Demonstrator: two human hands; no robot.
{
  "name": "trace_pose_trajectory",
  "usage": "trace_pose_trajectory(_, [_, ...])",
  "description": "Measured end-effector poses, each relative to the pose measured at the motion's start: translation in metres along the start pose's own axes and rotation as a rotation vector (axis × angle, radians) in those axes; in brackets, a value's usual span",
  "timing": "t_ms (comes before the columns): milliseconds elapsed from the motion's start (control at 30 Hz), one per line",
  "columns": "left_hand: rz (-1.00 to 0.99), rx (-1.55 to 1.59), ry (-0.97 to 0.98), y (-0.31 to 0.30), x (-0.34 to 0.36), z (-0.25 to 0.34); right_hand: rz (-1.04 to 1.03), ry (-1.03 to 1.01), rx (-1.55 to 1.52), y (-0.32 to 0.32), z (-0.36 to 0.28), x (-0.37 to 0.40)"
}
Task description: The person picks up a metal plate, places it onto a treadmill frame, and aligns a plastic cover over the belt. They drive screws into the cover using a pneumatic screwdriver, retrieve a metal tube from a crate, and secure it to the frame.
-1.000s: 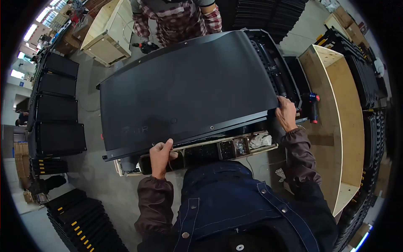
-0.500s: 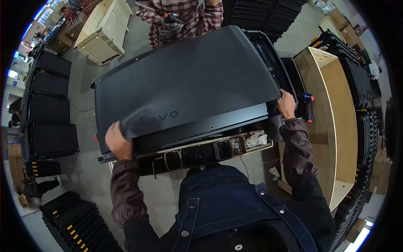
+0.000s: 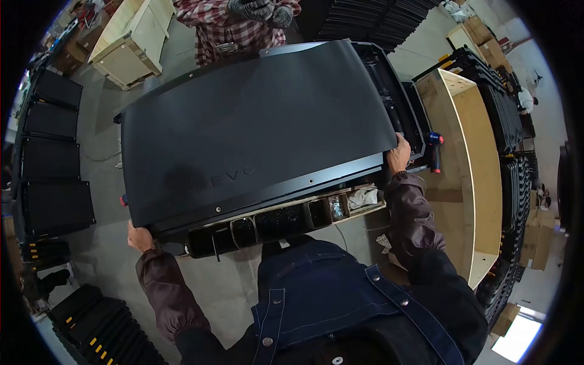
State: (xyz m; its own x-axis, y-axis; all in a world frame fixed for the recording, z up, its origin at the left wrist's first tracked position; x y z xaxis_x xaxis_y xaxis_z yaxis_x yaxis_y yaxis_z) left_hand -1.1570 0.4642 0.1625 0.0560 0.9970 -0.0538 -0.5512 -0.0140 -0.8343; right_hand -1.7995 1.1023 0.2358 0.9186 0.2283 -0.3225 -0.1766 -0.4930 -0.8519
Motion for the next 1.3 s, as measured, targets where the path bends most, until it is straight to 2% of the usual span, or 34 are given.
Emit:
trace_pose_trajectory(33, [-0.004, -0.076, 0.105, 0.004, -0.004, -0.004, 0.019, -0.003, -0.027, -0.002, -0.002, 0.001])
trace_pose_trajectory(167, [-0.090, -0.013, -0.003, 0.004, 0.004, 0.010, 0.037, -0.011, -0.047, -0.004, -0.004, 0.001])
trace_pose_trajectory(233, [-0.067, -0.134, 0.066, 0.004, 0.003, 0.011, 0.019, -0.022, 0.036, 0.004, 0.006, -0.001])
trace_pose_trajectory(433, [0.005, -0.113, 0.119, -0.003, 0.007, 0.022, -0.018, -0.132, 0.104, 0.001, 0.000, -0.003])
trace_pose_trajectory(467, [0.007, -0.100, 0.126, -0.012, 0.002, 0.022, -0.116, -0.183, 0.245, -0.002, -0.001, -0.008])
trace_pose_trajectory(500, [-0.005, -0.199, 0.297, -0.029, -0.002, 0.030, -0.219, -0.227, 0.388, -0.010, 0.002, -0.010])
trace_pose_trajectory(533, [-0.015, -0.304, 0.466, -0.042, -0.005, 0.037, -0.159, -0.490, 0.562, -0.025, -0.011, -0.009])
trace_pose_trajectory(567, [-0.006, -0.295, 0.467, -0.044, -0.012, 0.035, -0.211, -0.451, 0.598, -0.032, -0.010, -0.014])
trace_pose_trajectory(633, [0.012, -0.234, 0.217, -0.047, -0.031, 0.019, -0.303, -0.384, 0.654, -0.039, -0.002, -0.014])
trace_pose_trajectory(667, [-0.005, -0.226, 0.240, -0.036, -0.045, 0.004, -0.359, -0.297, 0.642, -0.037, 0.001, -0.014])
trace_pose_trajectory(733, [-0.240, -0.080, 0.026, 0.001, -0.081, -0.068, -0.394, -0.199, 0.526, -0.034, 0.017, -0.019])
trace_pose_trajectory(767, [-0.247, -0.080, 0.051, 0.003, -0.092, -0.072, -0.472, -0.134, 0.514, -0.031, 0.023, -0.024])
trace_pose_trajectory(833, [-0.486, 0.037, 0.086, 0.011, -0.097, -0.078, -0.586, -0.042, 0.420, -0.033, 0.018, -0.029])
trace_pose_trajectory(867, [-0.632, 0.212, 0.063, 0.006, -0.089, -0.072, -0.603, -0.060, 0.326, -0.029, 0.022, -0.035])
trace_pose_trajectory(900, [-0.783, 0.383, 0.039, 0.001, -0.078, -0.064, -0.616, -0.075, 0.232, -0.029, 0.030, -0.034])
trace_pose_trajectory(933, [-0.739, 0.436, 0.038, -0.010, -0.072, -0.068, -0.598, -0.089, 0.164, -0.042, 0.017, -0.030])
trace_pose_trajectory(1000, [-0.576, 0.352, -0.199, -0.057, -0.035, -0.051, -0.470, -0.138, 0.004, -0.069, 0.010, -0.013])
trace_pose_trajectory(1033, [-0.380, 0.486, -0.241, -0.071, -0.011, -0.051, -0.326, -0.189, -0.077, -0.085, 0.010, 0.002])
trace_pose_trajectory(1100, [-0.221, 0.524, -0.337, -0.072, 0.024, -0.122, -0.577, 0.098, -0.563, -0.085, 0.032, 0.055])
trace_pose_trajectory(1133, [-0.355, 0.635, -0.183, -0.050, 0.041, -0.166, -0.829, 0.383, -0.864, -0.081, 0.038, 0.096])
trace_pose_trajectory(1167, [-0.236, 0.580, -0.253, -0.040, 0.108, -0.171, -1.016, 0.473, -0.932, -0.076, 0.046, 0.135])
trace_pose_trajectory(1200, [-0.386, 0.563, -0.595, -0.013, 0.172, -0.197, -1.145, 0.542, -0.896, -0.061, 0.067, 0.175])
trace_pose_trajectory(1233, [-0.425, 0.519, -0.719, 0.000, 0.234, -0.196, -1.201, 0.482, -0.796, -0.046, 0.090, 0.207])
trace_pose_trajectory(1300, [-0.485, 0.462, -0.773, 0.025, 0.328, -0.170, -1.123, 0.735, -0.732, -0.002, 0.178, 0.259])
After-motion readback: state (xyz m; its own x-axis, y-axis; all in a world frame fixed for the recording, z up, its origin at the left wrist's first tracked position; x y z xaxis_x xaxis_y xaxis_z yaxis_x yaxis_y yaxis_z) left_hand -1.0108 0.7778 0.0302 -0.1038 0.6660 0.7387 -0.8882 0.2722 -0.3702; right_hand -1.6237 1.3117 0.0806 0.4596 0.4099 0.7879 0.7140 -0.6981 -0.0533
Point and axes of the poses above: each hand's wrist, its own x-axis away from the middle knuckle, its own y-axis out of the palm, z = x × y, the point moved 7 cm from there along -x, towards the middle knuckle, and after that the axes turned 1 degree about x, right-handed, at the moved point
